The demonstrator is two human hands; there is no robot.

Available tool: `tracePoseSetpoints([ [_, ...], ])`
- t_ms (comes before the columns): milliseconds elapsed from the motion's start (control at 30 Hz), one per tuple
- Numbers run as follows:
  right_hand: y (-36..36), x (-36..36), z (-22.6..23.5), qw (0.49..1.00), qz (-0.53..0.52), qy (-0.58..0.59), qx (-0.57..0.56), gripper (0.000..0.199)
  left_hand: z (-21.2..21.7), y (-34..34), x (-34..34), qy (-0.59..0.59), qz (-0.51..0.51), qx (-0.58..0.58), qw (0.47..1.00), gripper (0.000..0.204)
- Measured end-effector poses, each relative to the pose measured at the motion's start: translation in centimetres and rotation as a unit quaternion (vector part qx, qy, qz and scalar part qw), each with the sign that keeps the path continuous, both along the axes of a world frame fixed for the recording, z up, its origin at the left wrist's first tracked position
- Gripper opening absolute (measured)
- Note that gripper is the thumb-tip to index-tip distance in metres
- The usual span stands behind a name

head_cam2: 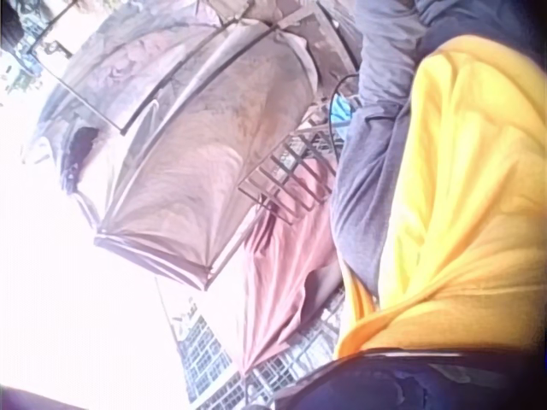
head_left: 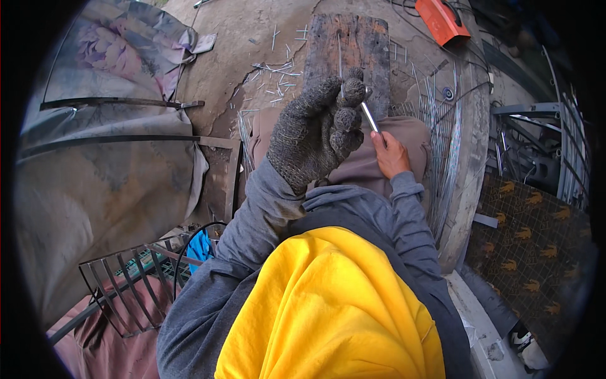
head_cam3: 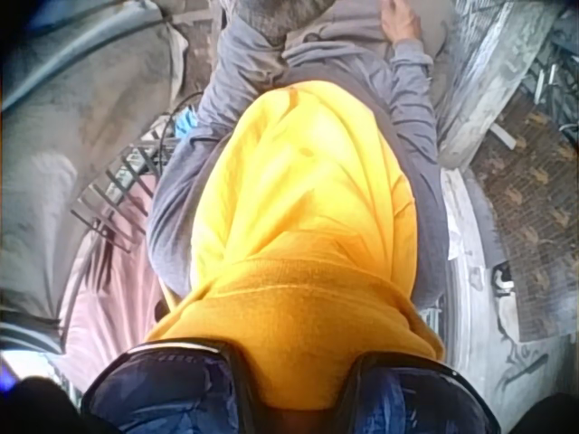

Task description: The person bends metal rods by hand using a metal bending tool, handles a pair of glasses, and shapes more metal rods using the bending tool.

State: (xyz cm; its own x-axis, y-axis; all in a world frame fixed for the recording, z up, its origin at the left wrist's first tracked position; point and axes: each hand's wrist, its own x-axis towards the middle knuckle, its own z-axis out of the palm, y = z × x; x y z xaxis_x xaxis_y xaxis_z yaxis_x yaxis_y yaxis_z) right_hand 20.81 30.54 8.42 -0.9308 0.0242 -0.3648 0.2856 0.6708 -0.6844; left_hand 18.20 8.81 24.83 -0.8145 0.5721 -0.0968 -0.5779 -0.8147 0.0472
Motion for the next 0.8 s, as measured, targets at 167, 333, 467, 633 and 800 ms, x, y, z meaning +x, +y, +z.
tracePoseSetpoints([
  [167, 0.15, 0.03, -0.26, 1.000, -0.001, 0.013, 0.006, 0.050, -0.29, 0.20, -0.29, 0.014, -0.001, 0.034, 0.999, 0.036],
  [333, 0.05, 0.05, -0.19, 1.000, -0.009, 0.012, -0.003, 0.050, -0.26, 0.44, -0.33, 0.020, 0.013, 0.023, 0.999, 0.034],
  [467, 0.09, 0.02, -0.25, 1.000, -0.008, 0.006, -0.002, 0.050, -0.32, 0.55, -0.24, 0.006, 0.015, 0.004, 1.000, 0.032],
  [633, 0.08, 0.00, -0.32, 1.000, -0.010, 0.009, -0.003, 0.050, -0.45, 0.73, -0.09, -0.005, 0.019, 0.002, 1.000, 0.034],
  [800, 0.15, -0.21, 0.08, 1.000, -0.007, -0.011, -0.006, 0.050, -0.48, 0.66, -0.06, -0.010, 0.017, -0.003, 1.000, 0.038],
])
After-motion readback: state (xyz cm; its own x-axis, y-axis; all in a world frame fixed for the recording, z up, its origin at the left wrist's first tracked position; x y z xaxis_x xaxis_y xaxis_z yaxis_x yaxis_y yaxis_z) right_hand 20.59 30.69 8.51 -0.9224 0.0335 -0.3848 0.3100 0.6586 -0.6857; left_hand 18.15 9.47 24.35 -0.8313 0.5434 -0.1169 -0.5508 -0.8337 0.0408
